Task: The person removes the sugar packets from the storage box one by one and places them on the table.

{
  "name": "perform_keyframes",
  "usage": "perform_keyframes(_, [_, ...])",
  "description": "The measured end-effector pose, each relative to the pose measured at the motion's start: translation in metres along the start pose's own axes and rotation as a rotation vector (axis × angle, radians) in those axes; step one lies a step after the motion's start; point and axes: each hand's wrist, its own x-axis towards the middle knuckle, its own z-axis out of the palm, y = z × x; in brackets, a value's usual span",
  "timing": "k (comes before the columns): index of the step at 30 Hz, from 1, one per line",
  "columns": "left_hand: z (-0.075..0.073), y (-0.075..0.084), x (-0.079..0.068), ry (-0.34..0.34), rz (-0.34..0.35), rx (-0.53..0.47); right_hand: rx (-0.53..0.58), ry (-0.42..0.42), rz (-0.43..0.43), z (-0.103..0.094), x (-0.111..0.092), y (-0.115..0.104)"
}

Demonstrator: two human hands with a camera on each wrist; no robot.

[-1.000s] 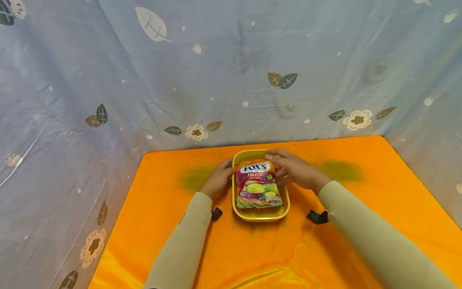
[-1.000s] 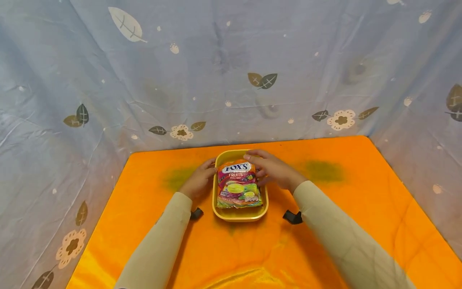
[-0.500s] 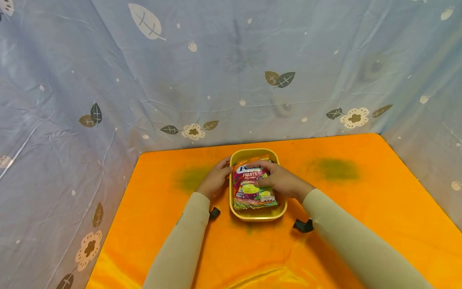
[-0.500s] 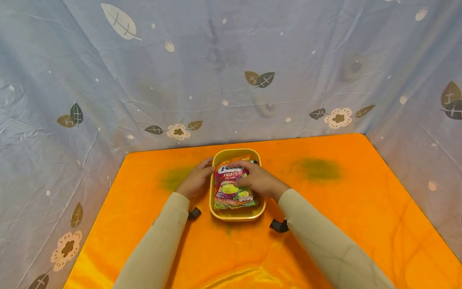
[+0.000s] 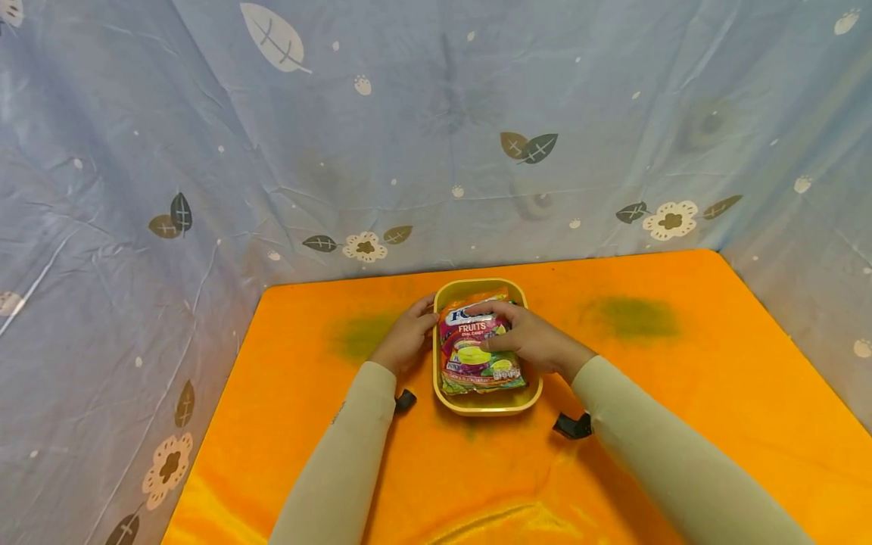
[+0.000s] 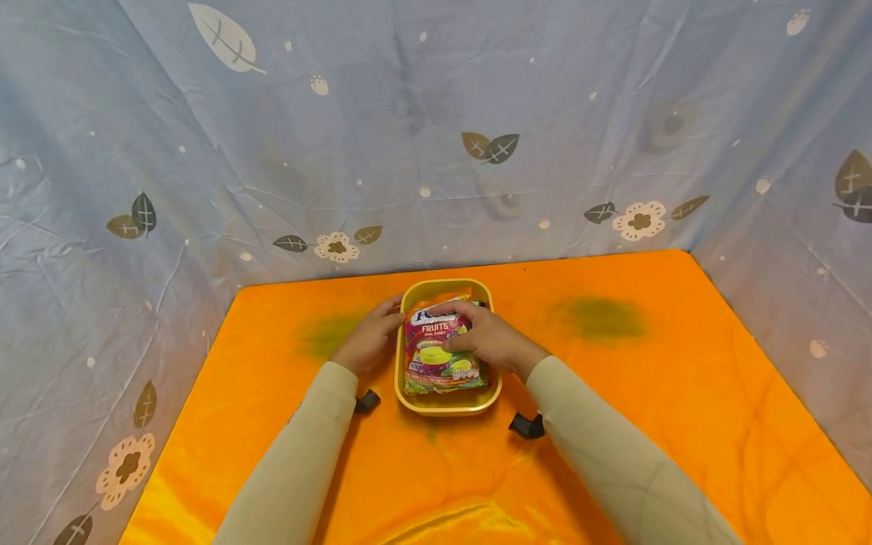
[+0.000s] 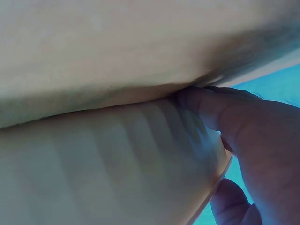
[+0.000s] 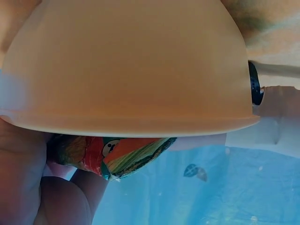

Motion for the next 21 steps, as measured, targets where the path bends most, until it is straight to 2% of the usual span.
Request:
perform_keyframes(4, [-0.0010,0.0023,-0.0011,0.007,-0.016,0.031,0.012,0.016,0.007,-0.0002,0.0003,0.0006])
perform_keyframes(11, [-0.0002,0.0018,-0.0024,-0.007,-0.028,-0.022,0.013,0.026,-0.013,0.0026,-0.0019,0.0000])
perform_keyframes(21, [-0.0014,0.0004,0.0001,-0.004,-0.031,-0.026,0.011,0.053,-0.034,0.0025,-0.0015,-0.0004])
